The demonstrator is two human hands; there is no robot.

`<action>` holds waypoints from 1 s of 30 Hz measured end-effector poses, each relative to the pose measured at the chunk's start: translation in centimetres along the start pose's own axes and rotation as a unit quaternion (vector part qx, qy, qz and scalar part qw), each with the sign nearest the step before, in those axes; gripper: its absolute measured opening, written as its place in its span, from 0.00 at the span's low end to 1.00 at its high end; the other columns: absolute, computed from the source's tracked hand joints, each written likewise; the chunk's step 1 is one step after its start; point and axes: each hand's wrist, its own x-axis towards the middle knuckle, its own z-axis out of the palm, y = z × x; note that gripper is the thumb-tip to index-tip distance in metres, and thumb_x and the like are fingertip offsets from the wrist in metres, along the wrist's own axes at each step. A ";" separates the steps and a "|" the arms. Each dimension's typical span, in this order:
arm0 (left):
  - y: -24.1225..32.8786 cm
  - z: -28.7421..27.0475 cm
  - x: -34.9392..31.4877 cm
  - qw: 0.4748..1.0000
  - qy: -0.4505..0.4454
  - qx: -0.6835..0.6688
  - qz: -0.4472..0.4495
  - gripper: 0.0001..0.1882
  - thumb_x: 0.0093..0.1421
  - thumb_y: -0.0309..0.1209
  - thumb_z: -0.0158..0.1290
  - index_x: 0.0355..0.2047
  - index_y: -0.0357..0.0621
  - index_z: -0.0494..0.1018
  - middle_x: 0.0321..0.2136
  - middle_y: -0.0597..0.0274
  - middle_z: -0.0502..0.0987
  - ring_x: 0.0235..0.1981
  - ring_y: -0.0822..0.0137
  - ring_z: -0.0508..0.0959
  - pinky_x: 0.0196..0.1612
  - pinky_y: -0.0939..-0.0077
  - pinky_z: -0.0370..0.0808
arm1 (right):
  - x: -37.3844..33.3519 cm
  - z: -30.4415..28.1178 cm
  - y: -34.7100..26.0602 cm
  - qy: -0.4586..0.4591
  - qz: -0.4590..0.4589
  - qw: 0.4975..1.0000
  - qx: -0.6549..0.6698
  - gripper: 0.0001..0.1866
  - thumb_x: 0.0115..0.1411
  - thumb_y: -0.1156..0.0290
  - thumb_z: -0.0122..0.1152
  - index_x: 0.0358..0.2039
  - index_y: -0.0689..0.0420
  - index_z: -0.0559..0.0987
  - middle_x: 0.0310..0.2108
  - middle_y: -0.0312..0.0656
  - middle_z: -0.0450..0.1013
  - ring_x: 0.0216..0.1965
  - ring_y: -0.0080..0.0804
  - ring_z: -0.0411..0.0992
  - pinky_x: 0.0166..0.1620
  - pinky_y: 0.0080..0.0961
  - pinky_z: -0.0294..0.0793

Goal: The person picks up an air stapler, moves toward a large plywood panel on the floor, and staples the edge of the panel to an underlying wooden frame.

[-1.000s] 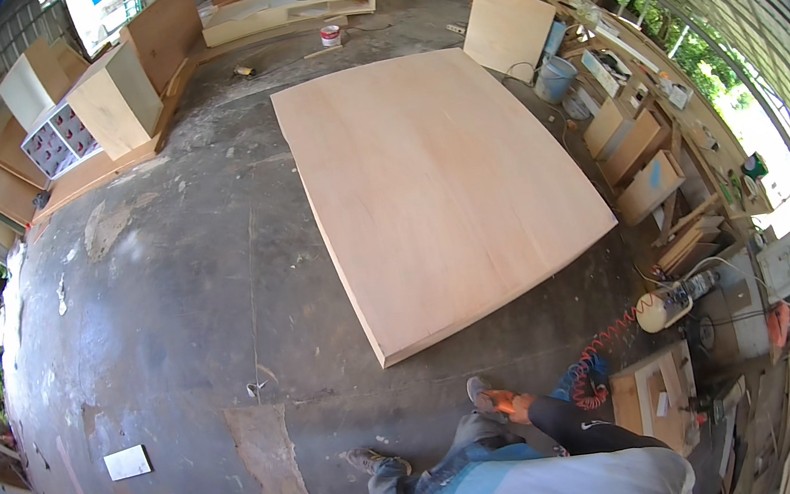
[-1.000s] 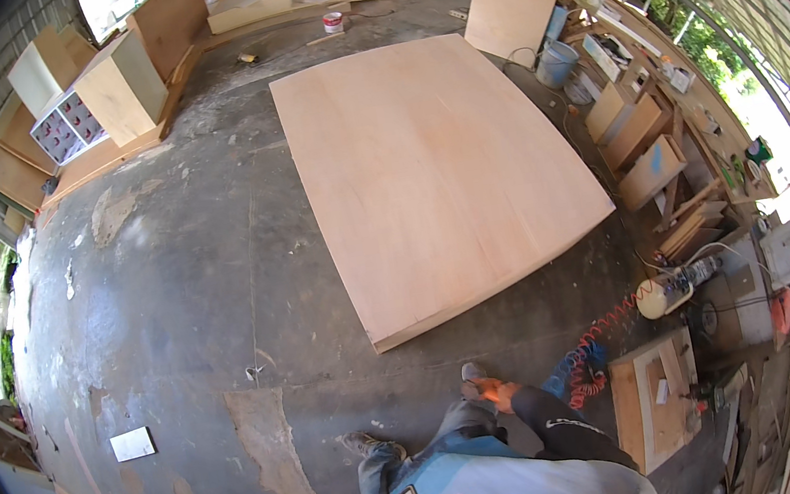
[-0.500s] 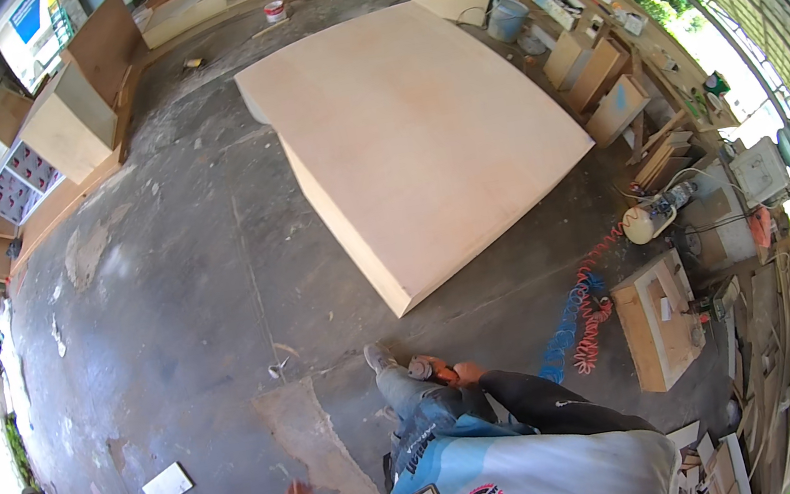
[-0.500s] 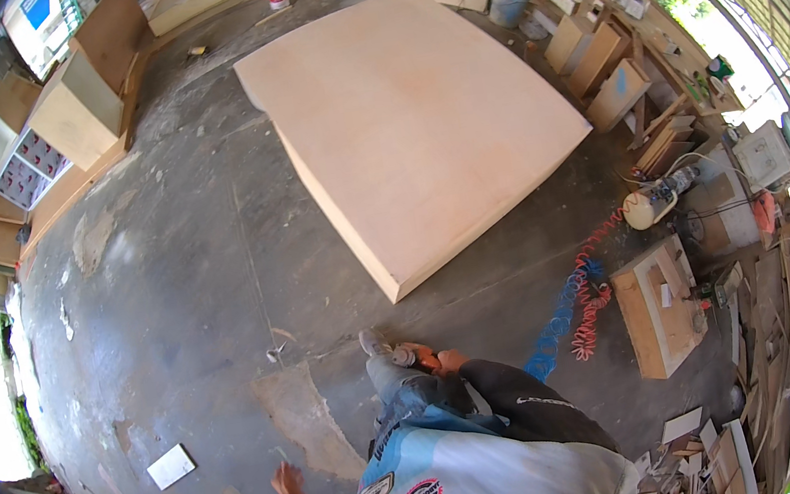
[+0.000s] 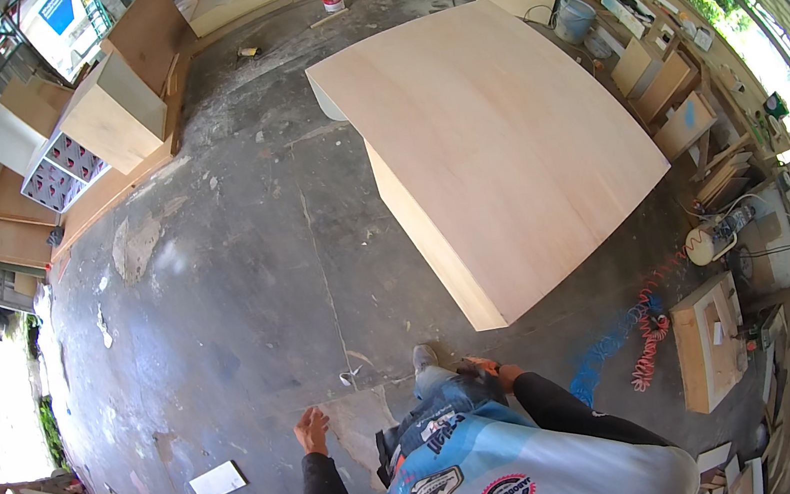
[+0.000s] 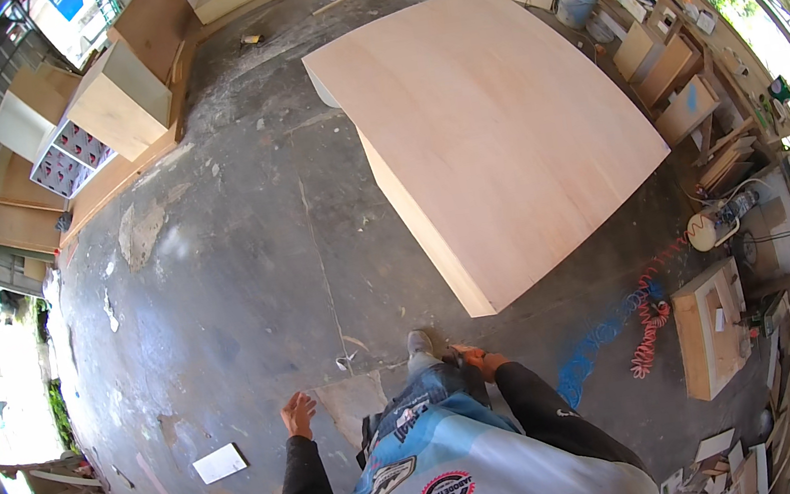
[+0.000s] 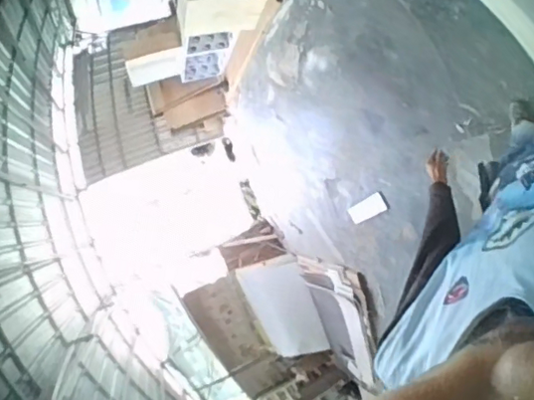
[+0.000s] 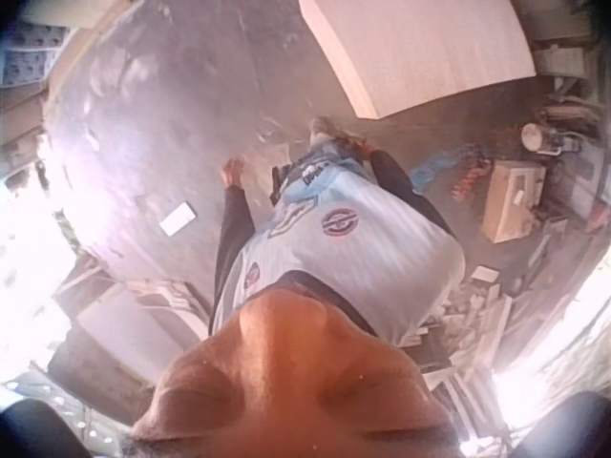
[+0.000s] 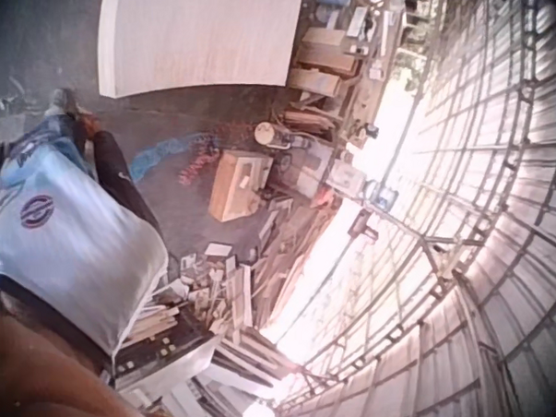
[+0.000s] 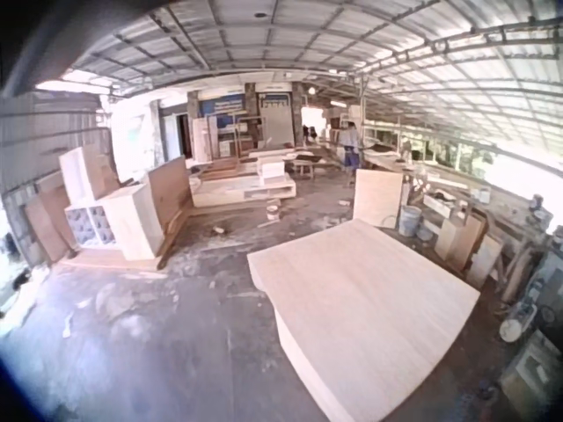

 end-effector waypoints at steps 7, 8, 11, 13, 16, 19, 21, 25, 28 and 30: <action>6.4 3.3 7.6 0.981 0.046 0.174 0.071 0.14 0.61 0.32 0.57 0.39 0.32 0.82 0.25 0.55 0.82 0.26 0.65 0.83 0.32 0.70 0.78 | 3.3 -2.7 -2.5 -0.030 0.100 0.994 -0.017 0.22 0.62 0.55 0.59 0.53 0.53 0.79 0.51 0.54 0.77 0.53 0.54 0.76 0.55 0.45 0.75; 8.3 5.0 9.0 0.967 0.027 0.232 0.103 0.13 0.60 0.32 0.57 0.36 0.33 0.83 0.23 0.55 0.82 0.25 0.65 0.83 0.32 0.69 0.78 | 2.9 -2.0 -2.5 -0.028 0.123 0.992 -0.008 0.22 0.63 0.55 0.59 0.53 0.52 0.79 0.51 0.54 0.77 0.53 0.54 0.75 0.55 0.45 0.74; 14.8 9.8 13.2 0.899 -0.070 0.371 0.221 0.11 0.59 0.32 0.58 0.36 0.36 0.82 0.27 0.50 0.83 0.28 0.61 0.83 0.36 0.64 0.77 | 2.0 -2.1 -4.9 -0.053 0.119 0.990 0.061 0.26 0.63 0.49 0.59 0.54 0.54 0.79 0.51 0.54 0.77 0.53 0.53 0.75 0.55 0.46 0.74; 19.7 14.2 15.4 0.859 -0.141 0.390 0.302 0.12 0.61 0.33 0.58 0.38 0.36 0.82 0.30 0.47 0.83 0.32 0.56 0.84 0.39 0.63 0.77 | 1.1 -2.5 -7.5 -0.027 0.143 0.984 0.102 0.27 0.64 0.48 0.58 0.54 0.54 0.78 0.51 0.53 0.77 0.54 0.53 0.75 0.55 0.47 0.75; 25.0 21.8 18.2 0.789 -0.275 0.393 0.384 0.16 0.63 0.36 0.58 0.42 0.34 0.80 0.34 0.45 0.83 0.36 0.50 0.84 0.42 0.62 0.77 | 1.5 -0.8 -9.0 0.010 0.232 0.953 0.192 0.27 0.63 0.48 0.60 0.54 0.53 0.79 0.51 0.51 0.78 0.53 0.51 0.76 0.54 0.48 0.76; 27.7 29.2 21.6 0.695 -0.390 0.391 0.460 0.18 0.64 0.38 0.58 0.43 0.32 0.80 0.37 0.44 0.83 0.38 0.47 0.83 0.45 0.61 0.77 | 4.2 4.9 -10.4 0.063 0.328 0.909 0.250 0.28 0.59 0.44 0.63 0.48 0.55 0.81 0.47 0.51 0.79 0.51 0.50 0.77 0.53 0.48 0.76; 28.4 33.6 22.8 0.631 -0.447 0.387 0.502 0.19 0.65 0.39 0.58 0.43 0.32 0.79 0.38 0.44 0.83 0.41 0.46 0.82 0.47 0.59 0.77 | 5.7 7.3 -12.4 0.097 0.401 0.865 0.285 0.29 0.55 0.43 0.67 0.44 0.56 0.83 0.45 0.49 0.80 0.50 0.47 0.78 0.51 0.47 0.77; 28.8 40.5 20.8 0.519 -0.537 0.400 0.532 0.19 0.65 0.39 0.58 0.45 0.33 0.78 0.41 0.45 0.81 0.47 0.47 0.80 0.50 0.58 0.75 | 7.6 11.1 -17.1 0.102 0.445 0.831 0.318 0.29 0.53 0.43 0.70 0.45 0.54 0.82 0.44 0.46 0.81 0.49 0.46 0.79 0.50 0.46 0.77; 26.4 45.6 18.7 0.452 -0.550 0.386 0.587 0.20 0.64 0.39 0.58 0.48 0.35 0.77 0.47 0.48 0.78 0.53 0.49 0.76 0.55 0.58 0.73 | 10.5 13.7 -19.1 0.095 0.457 0.820 0.332 0.29 0.52 0.43 0.70 0.45 0.52 0.81 0.42 0.45 0.81 0.48 0.45 0.79 0.50 0.45 0.77; 23.8 48.5 17.2 0.408 -0.542 0.371 0.635 0.22 0.64 0.41 0.58 0.52 0.38 0.75 0.54 0.49 0.74 0.59 0.49 0.71 0.60 0.56 0.68 | 12.4 14.0 -19.7 0.102 0.442 0.828 0.330 0.28 0.53 0.43 0.70 0.43 0.52 0.81 0.42 0.45 0.81 0.47 0.43 0.80 0.49 0.44 0.78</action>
